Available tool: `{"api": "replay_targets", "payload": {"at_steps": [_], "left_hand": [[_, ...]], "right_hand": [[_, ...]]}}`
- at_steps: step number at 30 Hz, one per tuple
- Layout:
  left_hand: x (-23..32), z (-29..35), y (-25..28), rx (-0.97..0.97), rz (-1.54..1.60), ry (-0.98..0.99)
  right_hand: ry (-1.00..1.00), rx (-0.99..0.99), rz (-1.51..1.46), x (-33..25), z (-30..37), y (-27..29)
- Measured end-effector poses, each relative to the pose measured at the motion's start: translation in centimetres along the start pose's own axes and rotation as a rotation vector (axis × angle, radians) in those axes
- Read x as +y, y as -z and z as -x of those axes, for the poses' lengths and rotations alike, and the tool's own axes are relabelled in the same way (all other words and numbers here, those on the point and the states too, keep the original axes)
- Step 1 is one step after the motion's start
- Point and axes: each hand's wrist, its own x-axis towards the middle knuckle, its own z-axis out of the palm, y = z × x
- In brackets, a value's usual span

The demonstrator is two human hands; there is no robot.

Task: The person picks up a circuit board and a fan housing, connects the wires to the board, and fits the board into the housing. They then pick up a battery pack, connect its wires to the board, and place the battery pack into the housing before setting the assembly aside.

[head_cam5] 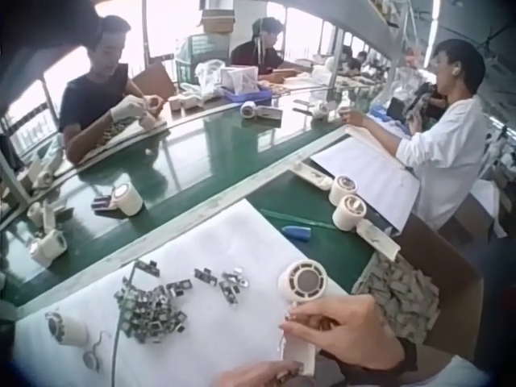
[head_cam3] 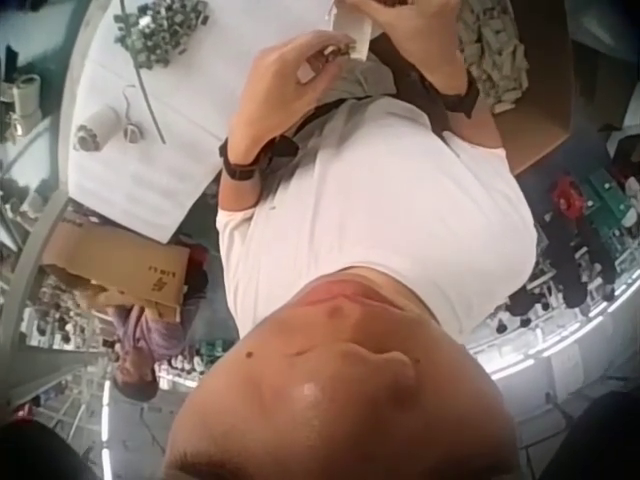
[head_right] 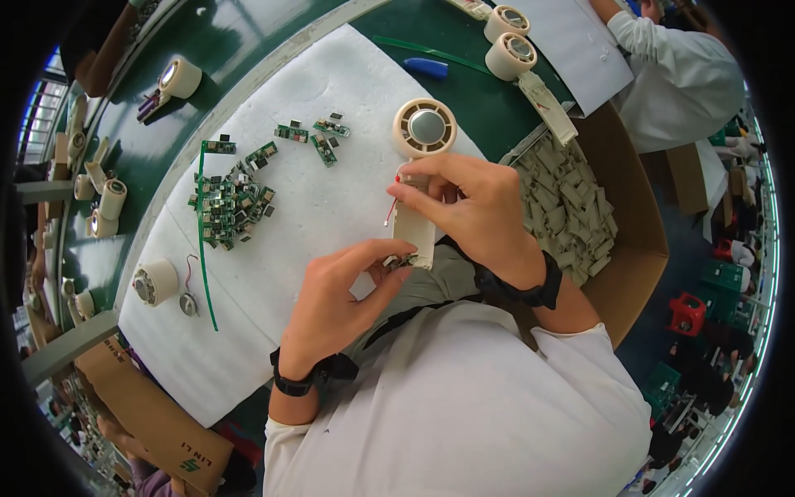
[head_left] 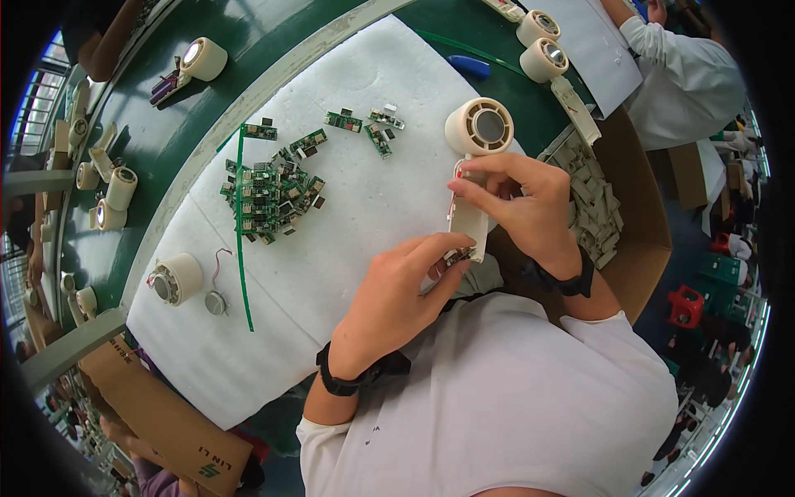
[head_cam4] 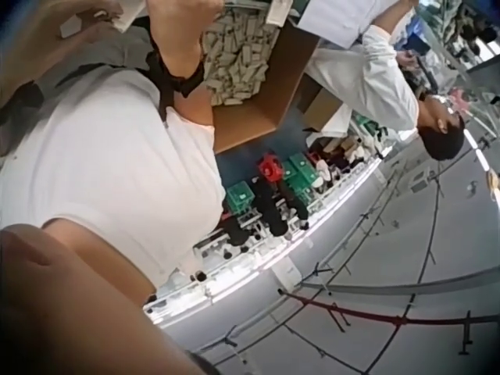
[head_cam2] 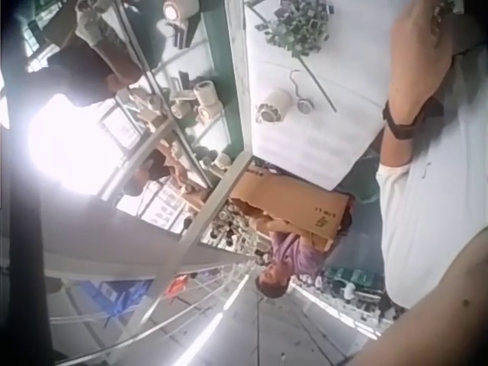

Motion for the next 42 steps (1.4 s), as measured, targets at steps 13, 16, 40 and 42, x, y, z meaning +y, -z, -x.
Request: {"api": "replay_targets", "payload": {"at_steps": [13, 16, 40, 42], "left_hand": [[-0.3, -0.1, 0.8, 0.204, 0.134, 0.053], [-0.6, -0.8, 0.9, 0.317, 0.163, 0.139], [-1.4, -3.1, -0.3, 0.352, -0.154, -0.096], [-1.7, -3.1, -0.1, 0.353, -0.071, -0.07]], "right_hand": [[0.122, -0.154, 0.023, 0.2, -0.4, 0.8], [0.183, -0.211, 0.059, 0.4, -0.9, 1.2], [0.071, -0.323, -0.035, -0.1, -1.9, 1.9], [0.067, -0.261, -0.078, 0.2, -1.6, 1.4]]}}
